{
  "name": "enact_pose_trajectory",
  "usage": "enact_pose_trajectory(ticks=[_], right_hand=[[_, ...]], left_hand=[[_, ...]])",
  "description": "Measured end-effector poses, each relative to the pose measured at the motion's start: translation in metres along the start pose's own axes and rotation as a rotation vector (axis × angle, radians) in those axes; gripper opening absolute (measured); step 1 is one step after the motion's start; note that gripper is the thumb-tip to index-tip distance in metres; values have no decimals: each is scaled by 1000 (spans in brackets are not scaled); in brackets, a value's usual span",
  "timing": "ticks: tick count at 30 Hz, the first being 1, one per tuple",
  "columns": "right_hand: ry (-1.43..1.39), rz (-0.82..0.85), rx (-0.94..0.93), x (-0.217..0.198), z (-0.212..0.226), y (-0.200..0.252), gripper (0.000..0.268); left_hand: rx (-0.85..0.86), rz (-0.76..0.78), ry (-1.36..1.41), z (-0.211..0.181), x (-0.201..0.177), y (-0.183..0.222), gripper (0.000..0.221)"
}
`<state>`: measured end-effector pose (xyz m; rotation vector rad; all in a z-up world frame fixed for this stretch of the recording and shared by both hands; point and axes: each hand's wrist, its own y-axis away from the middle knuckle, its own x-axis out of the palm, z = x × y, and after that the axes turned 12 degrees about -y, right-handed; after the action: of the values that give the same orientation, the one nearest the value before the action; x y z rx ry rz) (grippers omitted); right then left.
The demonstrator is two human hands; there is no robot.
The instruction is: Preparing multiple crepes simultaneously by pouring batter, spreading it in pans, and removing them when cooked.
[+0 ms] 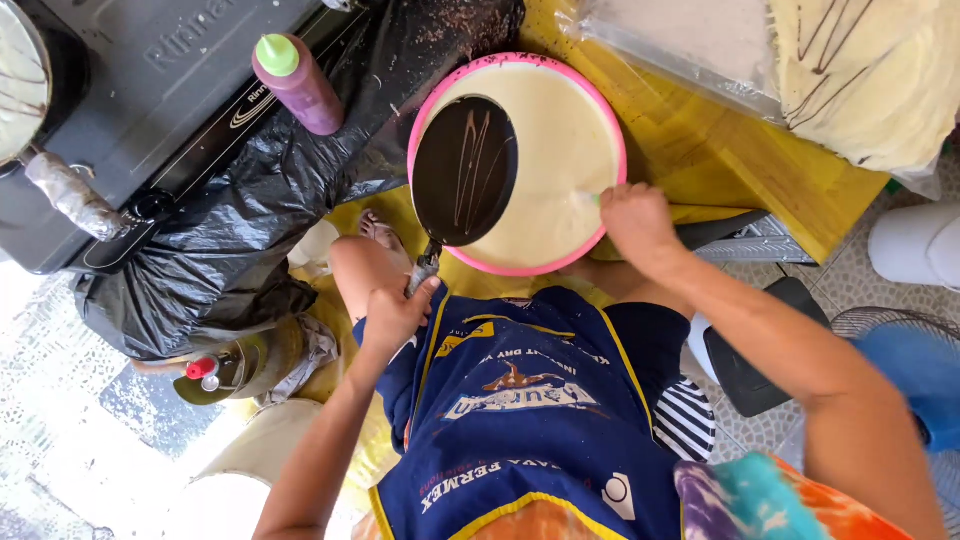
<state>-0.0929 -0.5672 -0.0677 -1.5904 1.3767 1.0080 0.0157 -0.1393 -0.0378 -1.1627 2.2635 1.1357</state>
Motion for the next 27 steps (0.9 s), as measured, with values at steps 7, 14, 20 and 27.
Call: enact_pose_trajectory(ticks=[7, 14, 20, 27], right_hand=[[20, 46, 124, -92, -87, 8, 5], [-409, 330, 618, -161, -92, 20, 36], [-510, 189, 651, -182, -49, 10, 40], [-299, -252, 463, -161, -15, -1, 45]], left_hand=[[229, -269, -452, -104, -95, 23, 55], [326, -390, -674, -49, -47, -53, 56], [-67, 233, 90, -79, -50, -65, 51], [-173, 250, 434, -85, -40, -72, 47]])
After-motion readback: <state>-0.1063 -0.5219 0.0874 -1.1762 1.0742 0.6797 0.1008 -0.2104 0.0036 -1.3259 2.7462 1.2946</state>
